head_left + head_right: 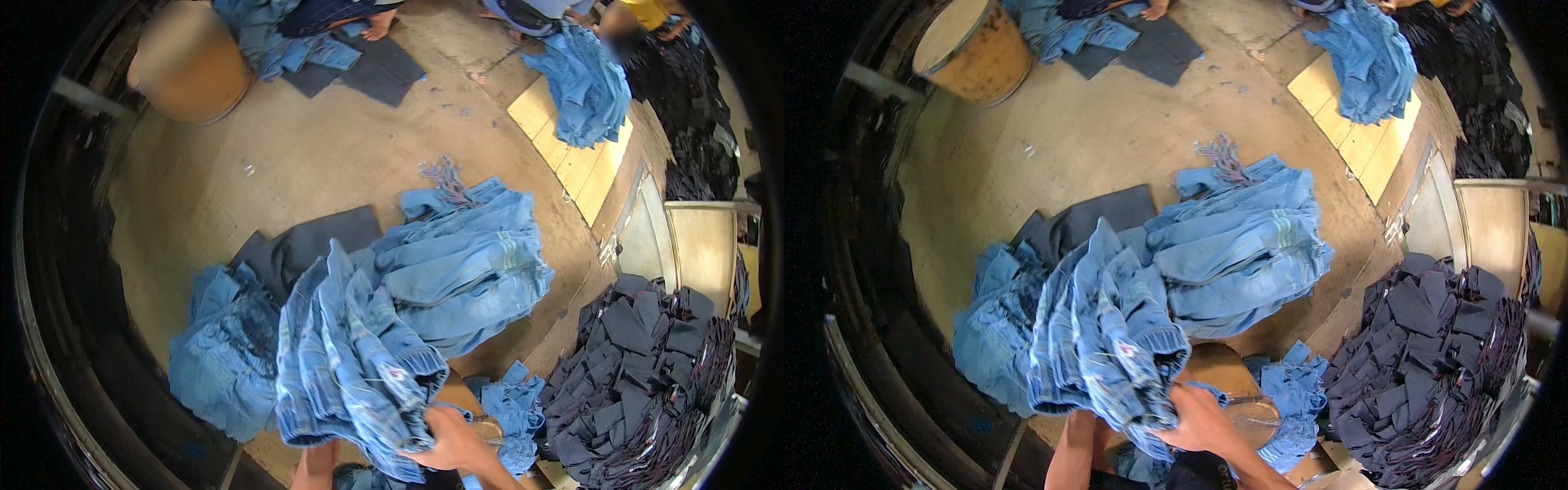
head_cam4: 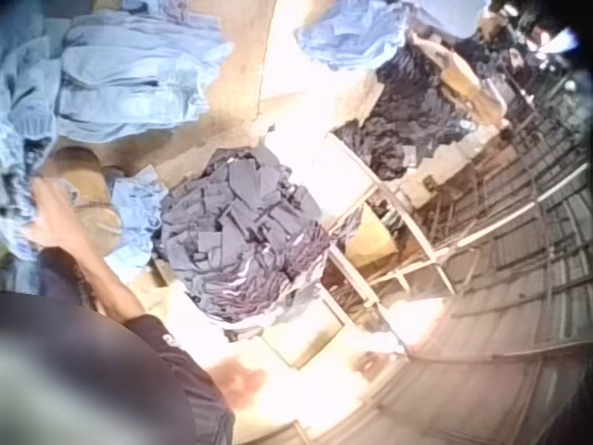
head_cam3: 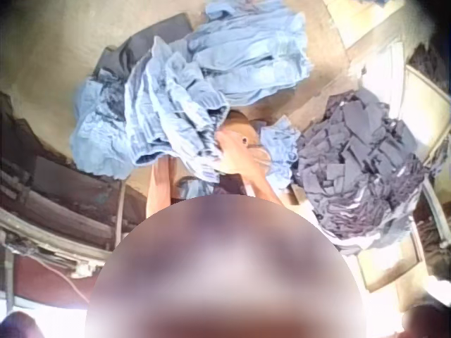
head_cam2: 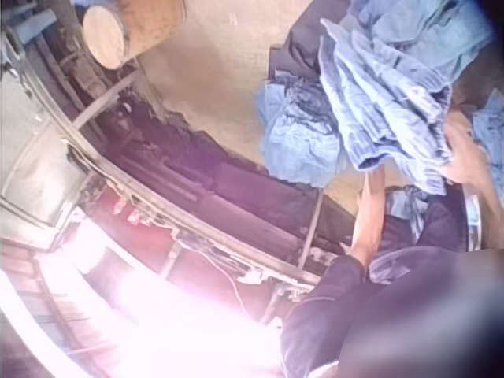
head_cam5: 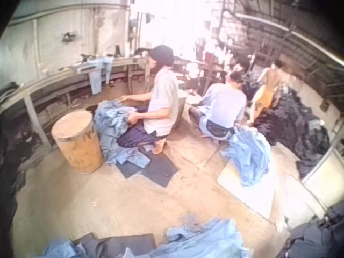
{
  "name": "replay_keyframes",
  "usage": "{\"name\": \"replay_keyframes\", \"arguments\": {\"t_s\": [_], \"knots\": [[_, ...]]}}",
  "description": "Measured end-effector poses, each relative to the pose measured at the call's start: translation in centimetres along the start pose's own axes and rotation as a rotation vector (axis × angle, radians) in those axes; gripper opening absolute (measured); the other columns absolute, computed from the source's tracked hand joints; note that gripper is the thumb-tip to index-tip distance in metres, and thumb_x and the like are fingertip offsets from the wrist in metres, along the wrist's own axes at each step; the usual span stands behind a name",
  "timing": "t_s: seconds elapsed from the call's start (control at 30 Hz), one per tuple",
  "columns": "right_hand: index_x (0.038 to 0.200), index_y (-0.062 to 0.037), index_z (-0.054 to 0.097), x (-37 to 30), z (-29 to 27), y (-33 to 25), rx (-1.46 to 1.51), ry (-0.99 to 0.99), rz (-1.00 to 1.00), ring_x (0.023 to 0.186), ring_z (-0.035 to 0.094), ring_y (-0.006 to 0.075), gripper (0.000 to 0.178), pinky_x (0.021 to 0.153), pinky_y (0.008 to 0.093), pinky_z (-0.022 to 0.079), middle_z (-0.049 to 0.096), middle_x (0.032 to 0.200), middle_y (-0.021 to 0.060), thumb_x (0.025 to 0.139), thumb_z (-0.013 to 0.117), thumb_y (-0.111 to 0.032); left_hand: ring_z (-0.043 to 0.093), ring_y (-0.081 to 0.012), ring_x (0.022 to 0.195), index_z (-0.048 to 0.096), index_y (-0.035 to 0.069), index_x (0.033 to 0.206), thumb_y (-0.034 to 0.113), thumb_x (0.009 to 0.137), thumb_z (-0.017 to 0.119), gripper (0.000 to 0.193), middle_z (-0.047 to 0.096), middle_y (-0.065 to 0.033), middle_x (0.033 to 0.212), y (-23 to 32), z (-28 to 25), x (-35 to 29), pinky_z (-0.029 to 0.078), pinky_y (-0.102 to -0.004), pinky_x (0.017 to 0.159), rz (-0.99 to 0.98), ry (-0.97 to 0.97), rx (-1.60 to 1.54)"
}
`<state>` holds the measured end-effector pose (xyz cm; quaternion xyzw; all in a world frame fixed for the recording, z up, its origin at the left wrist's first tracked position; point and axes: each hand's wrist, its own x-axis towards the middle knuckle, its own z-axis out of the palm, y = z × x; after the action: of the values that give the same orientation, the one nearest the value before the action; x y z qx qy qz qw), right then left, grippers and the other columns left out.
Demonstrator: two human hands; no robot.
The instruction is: The person sits on the floor and sorts through a large pile of denim shorts, picking them up, shaking them out, and stacking them into a neat pile. The person occasionally lifts the stack to adjust it and continues the repetitive sorting process.
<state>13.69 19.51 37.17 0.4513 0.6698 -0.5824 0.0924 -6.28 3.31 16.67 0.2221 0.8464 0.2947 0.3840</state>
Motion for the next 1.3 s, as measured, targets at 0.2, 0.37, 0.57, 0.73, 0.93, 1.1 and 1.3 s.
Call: {"name": "replay_keyframes", "arguments": {"t_s": [0.2,0.37,0.57,0.73,0.93,1.1,1.3], "knots": [[0.124,-0.0017,0.068,-3.6,-11.7,12.8,0.333,0.077,0.087,0.106,0.069,0.0231,0.066,0.100,0.0397,0.052,0.074,0.116,0.0127,0.075,0.091,-0.038,0.019,-0.0477,0.154,0.031,0.011,0.162,0.070,0.084,0.064,0.103,0.014,-0.0300,0.168,9.2,9.3,6.2,0.019,-0.0694,0.117,0.541,-0.070,0.216],[0.145,-0.0040,0.053,3.0,-22.1,32.1,0.155,0.404,0.215,0.123,0.062,0.0278,0.084,0.107,0.0426,0.048,0.066,0.134,0.0178,0.074,0.091,-0.028,0.007,-0.0455,0.158,0.028,0.023,0.165,0.082,0.070,0.071,0.119,0.009,-0.0243,0.171,12.8,20.8,10.5,0.008,-0.0817,0.112,0.701,-0.383,0.734],[0.154,-0.0074,0.041,9.4,-16.3,40.9,-0.318,1.064,0.672,0.142,0.039,0.0524,0.080,0.114,0.0544,0.038,0.030,0.161,0.0320,0.089,0.078,-0.035,-0.001,-0.0473,0.158,0.008,0.027,0.168,0.082,0.065,0.074,0.134,-0.001,-0.0208,0.173,10.8,26.8,10.5,0.006,-0.0841,0.111,0.610,-0.574,1.130],[0.165,-0.0299,0.024,13.6,-10.0,36.8,-0.431,1.009,0.664,0.152,0.013,0.0577,0.094,0.112,0.0793,0.019,0.014,0.167,0.0309,0.090,0.067,-0.066,0.001,-0.0453,0.158,0.017,0.031,0.167,0.081,0.068,0.072,0.123,0.005,-0.0191,0.173,8.2,26.7,6.4,0.005,-0.0847,0.110,0.728,-0.574,1.000],[0.166,-0.0340,0.014,17.5,-11.3,44.2,-0.186,0.875,0.833,0.151,0.015,0.0572,0.105,0.110,0.0808,0.020,0.014,0.168,0.0297,0.085,0.066,-0.074,-0.002,-0.0345,0.160,0.020,0.040,0.164,0.063,0.084,0.072,0.098,-0.003,-0.0020,0.175,7.2,31.5,6.6,0.024,-0.0852,0.106,0.564,-0.665,1.079],[0.167,-0.0142,0.015,15.8,-14.6,44.0,-0.361,0.782,0.553,0.144,0.041,0.0492,0.103,0.119,0.0494,0.035,0.041,0.157,0.0313,0.091,0.069,-0.060,0.006,-0.0358,0.160,0.036,0.028,0.160,0.048,0.089,0.072,0.083,0.003,-0.0085,0.175,7.3,31.9,6.0,0.023,-0.0792,0.112,0.562,-0.557,0.892],[0.164,-0.0141,0.022,14.0,-9.0,36.9,-0.744,0.985,0.599,0.145,0.034,0.0534,0.091,0.117,0.0593,0.034,0.022,0.163,0.0342,0.097,0.060,-0.062,0.022,-0.0409,0.155,0.052,0.013,0.146,0.037,0.091,0.070,0.064,0.022,-0.0222,0.167,1.7,15.9,3.2,0.028,-0.0621,0.119,0.191,-0.325,0.298]]}}
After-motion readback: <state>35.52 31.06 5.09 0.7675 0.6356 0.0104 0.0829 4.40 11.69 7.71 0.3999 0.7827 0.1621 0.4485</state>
